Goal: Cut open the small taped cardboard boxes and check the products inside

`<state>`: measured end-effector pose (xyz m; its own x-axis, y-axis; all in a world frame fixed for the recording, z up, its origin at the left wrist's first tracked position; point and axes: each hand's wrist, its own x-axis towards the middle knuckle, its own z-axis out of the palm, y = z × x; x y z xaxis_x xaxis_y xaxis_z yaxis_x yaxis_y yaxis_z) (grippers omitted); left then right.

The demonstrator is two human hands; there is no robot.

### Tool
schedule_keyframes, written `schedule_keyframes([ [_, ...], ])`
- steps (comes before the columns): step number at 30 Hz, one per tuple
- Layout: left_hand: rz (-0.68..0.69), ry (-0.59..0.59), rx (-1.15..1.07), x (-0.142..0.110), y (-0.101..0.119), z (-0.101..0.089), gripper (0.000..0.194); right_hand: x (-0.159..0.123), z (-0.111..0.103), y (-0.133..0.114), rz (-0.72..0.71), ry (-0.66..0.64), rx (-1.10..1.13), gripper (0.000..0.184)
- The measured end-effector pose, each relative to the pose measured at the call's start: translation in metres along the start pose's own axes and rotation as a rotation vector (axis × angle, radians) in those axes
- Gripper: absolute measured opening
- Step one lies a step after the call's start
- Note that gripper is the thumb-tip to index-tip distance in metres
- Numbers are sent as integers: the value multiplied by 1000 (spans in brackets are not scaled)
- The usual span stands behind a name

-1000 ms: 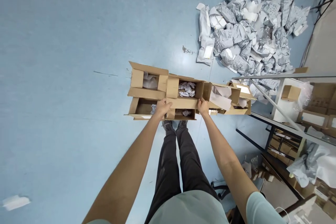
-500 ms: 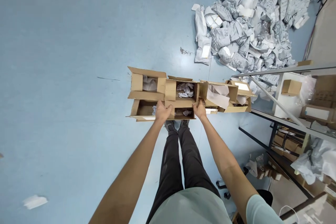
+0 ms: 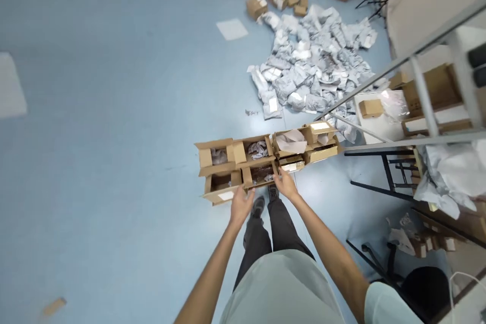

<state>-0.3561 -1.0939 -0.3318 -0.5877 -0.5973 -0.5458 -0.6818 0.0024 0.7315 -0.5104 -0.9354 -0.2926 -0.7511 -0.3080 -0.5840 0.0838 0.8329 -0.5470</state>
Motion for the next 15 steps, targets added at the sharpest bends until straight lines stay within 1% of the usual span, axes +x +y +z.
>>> schedule_keyframes([
  [2,87,-75,-56,-33,22,2,58,-50,-16,6,0,51,146,49],
  [4,158,-183,-86,-64,45,9,67,-102,-30,19,8,123,297,48],
  [6,252,-337,-80,-97,70,22,74,-157,-41,38,-3,264,435,46],
  [7,296,-417,-68,-114,81,30,75,-185,-45,48,0,357,491,49],
  [11,469,-748,36,-194,123,70,73,-303,-57,92,96,722,710,65],
  [13,536,-909,103,-241,138,97,73,-362,-60,114,146,892,800,69],
  [15,590,-1063,166,-293,149,128,76,-420,-61,137,199,1059,876,71],
])
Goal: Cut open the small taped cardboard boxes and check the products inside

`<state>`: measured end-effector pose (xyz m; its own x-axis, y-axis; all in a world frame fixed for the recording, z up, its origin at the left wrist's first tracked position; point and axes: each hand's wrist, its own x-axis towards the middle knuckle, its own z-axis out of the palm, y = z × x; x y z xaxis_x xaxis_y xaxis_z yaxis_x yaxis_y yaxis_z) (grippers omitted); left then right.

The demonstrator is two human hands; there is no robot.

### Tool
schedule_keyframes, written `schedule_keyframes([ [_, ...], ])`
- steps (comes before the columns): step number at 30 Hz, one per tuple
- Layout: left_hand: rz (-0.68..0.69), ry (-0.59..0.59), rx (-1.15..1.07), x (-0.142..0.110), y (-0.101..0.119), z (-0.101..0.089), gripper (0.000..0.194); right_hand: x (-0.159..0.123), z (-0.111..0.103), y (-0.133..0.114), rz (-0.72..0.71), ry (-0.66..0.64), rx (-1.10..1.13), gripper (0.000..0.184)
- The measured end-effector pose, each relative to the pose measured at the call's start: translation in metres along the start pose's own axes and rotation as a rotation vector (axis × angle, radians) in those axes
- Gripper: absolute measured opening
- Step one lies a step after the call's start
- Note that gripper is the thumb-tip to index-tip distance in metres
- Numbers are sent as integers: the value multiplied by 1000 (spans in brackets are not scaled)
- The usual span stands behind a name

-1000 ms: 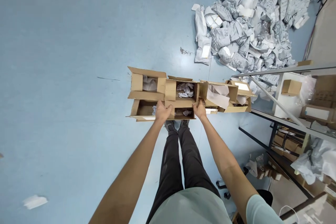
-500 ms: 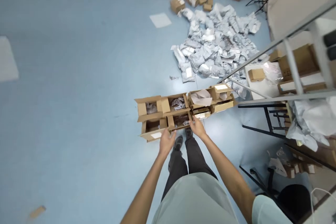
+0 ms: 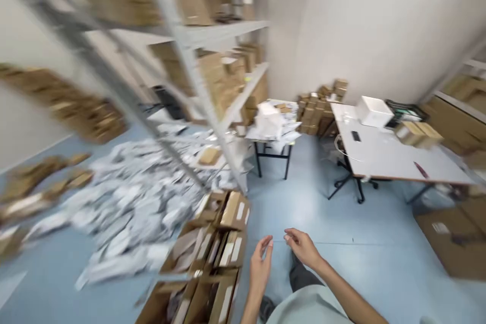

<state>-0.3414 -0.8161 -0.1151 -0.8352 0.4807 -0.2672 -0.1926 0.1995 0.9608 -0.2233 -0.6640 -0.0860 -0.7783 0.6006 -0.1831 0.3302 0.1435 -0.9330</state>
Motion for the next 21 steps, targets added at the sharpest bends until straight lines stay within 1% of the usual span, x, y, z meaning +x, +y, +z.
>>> schedule_keyframes([
  [1,20,-74,18,5,15,29,78,-8,-30,2,8,87,40,72],
  [3,62,-209,63,13,40,94,82,-23,-88,9,17,244,126,74],
  [6,144,-387,149,17,65,199,80,-41,-173,30,18,425,223,74],
  [8,179,-502,189,14,75,272,78,-49,-229,46,22,526,259,72],
  [11,179,-643,215,5,85,384,79,-58,-319,69,36,652,273,70],
  [14,164,-746,223,-12,95,497,79,-69,-415,87,53,735,249,64],
  [16,162,-806,220,-25,103,566,78,-79,-477,97,61,780,241,59],
  [18,168,-862,213,-35,112,628,76,-87,-534,108,80,832,243,55],
  [19,171,-888,209,-38,117,655,74,-89,-559,113,94,860,245,53],
  [21,173,-925,206,-37,124,702,72,-91,-604,126,127,913,256,51],
])
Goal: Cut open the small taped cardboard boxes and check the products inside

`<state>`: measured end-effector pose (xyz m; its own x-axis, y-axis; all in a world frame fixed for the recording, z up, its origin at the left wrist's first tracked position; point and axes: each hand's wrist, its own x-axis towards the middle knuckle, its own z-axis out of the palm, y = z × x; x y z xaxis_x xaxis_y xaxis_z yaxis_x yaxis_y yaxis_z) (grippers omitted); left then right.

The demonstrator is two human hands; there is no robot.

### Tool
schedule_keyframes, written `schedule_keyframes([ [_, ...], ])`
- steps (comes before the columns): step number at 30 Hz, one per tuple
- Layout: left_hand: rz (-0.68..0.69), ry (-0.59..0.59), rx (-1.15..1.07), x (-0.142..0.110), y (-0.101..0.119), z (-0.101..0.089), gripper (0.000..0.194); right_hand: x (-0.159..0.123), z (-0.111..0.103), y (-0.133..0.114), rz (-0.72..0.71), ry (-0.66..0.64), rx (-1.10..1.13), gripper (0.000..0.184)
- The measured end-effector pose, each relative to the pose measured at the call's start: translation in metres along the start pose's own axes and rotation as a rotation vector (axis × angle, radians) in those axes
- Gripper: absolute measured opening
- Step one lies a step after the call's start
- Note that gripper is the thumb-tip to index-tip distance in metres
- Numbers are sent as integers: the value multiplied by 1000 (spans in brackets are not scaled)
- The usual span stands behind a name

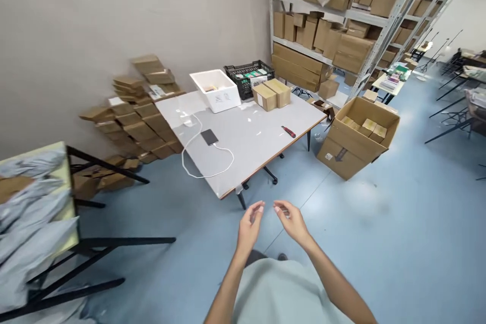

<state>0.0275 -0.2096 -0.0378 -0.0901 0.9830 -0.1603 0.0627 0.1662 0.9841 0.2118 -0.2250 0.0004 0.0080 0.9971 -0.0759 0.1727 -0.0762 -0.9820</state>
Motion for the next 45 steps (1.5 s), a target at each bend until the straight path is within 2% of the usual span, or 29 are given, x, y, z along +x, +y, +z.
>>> schedule_keyframes([
  [5,-11,-24,1,101,10,37,68,93,-45,12,43,73,-9,45],
  [9,-7,-38,10,198,22,69,67,179,-76,16,47,81,-56,42],
  [13,6,-85,-4,300,57,110,62,270,-114,0,94,127,-185,39],
  [16,6,-138,0,367,89,138,58,337,-141,-17,74,170,-235,41],
  [20,30,-150,-6,439,116,163,54,425,-168,-22,3,209,-274,45],
  [23,28,-107,-3,485,121,174,51,500,-183,-9,-34,175,-340,52],
  [25,0,-59,10,513,121,180,51,559,-189,3,-42,137,-404,66],
  [30,-49,154,4,584,127,204,56,725,-188,17,-9,17,-554,122],
  [34,-57,324,-8,638,149,229,64,855,-170,10,-32,-55,-647,145],
  [37,-37,408,-13,669,164,248,63,937,-149,11,-31,-82,-733,155],
  [39,-34,456,-19,680,171,259,62,978,-132,16,-9,-117,-766,156],
  [41,-54,506,-22,683,173,267,61,1006,-117,23,37,-144,-782,155],
  [45,-159,597,-19,672,168,274,65,1032,-100,40,80,-130,-810,156],
])
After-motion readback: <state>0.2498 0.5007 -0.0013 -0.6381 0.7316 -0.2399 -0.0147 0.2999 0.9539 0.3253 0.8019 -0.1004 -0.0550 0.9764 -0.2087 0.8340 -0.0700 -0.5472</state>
